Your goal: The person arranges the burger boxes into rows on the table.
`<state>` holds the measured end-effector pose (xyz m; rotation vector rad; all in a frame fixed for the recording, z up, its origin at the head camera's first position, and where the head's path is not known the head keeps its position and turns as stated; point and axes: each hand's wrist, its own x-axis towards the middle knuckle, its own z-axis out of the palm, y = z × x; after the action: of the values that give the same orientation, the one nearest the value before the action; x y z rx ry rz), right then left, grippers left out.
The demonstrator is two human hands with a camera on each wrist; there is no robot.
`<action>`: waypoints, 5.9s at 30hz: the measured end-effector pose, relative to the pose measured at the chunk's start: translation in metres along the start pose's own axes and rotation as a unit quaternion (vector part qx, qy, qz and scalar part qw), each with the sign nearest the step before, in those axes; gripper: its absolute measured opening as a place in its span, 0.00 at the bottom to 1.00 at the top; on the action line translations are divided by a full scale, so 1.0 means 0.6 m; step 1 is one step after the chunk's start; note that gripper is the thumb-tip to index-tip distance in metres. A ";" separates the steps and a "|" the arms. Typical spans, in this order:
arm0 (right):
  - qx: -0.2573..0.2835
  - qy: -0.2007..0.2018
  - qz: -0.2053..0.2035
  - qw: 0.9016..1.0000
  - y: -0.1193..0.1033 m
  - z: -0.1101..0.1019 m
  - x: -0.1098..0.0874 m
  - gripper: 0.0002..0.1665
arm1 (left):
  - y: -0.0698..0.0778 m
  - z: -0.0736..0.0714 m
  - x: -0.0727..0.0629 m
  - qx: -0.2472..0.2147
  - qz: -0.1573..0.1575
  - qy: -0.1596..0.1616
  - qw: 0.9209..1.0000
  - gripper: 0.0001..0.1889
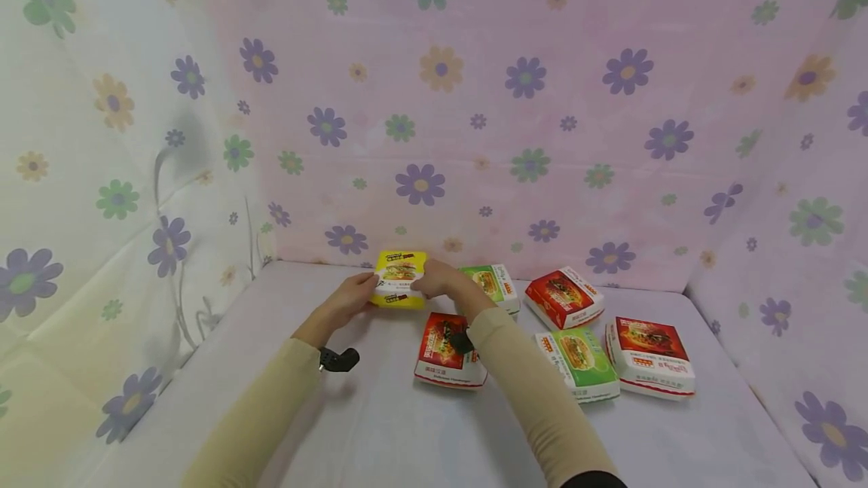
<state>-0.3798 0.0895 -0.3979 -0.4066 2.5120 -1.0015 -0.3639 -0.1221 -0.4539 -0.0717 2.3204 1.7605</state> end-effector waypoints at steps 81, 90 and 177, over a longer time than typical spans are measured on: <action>-0.043 0.010 -0.011 0.999 0.002 -0.012 -0.092 0.32 | -0.024 -0.100 -0.031 0.155 -0.017 -0.054 0.986 0.36; -0.032 0.041 -0.032 0.998 0.053 -0.037 -0.145 0.29 | -0.019 -0.104 -0.063 0.183 0.012 -0.057 0.981 0.35; 0.073 0.036 0.042 0.996 0.170 0.020 -0.217 0.32 | -0.035 0.098 -0.124 0.096 0.032 -0.200 0.975 0.37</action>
<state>-0.2720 0.2069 -0.4440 -0.2230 2.4763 -1.1765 -0.2791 -0.0790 -0.4731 0.3596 2.1945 1.4080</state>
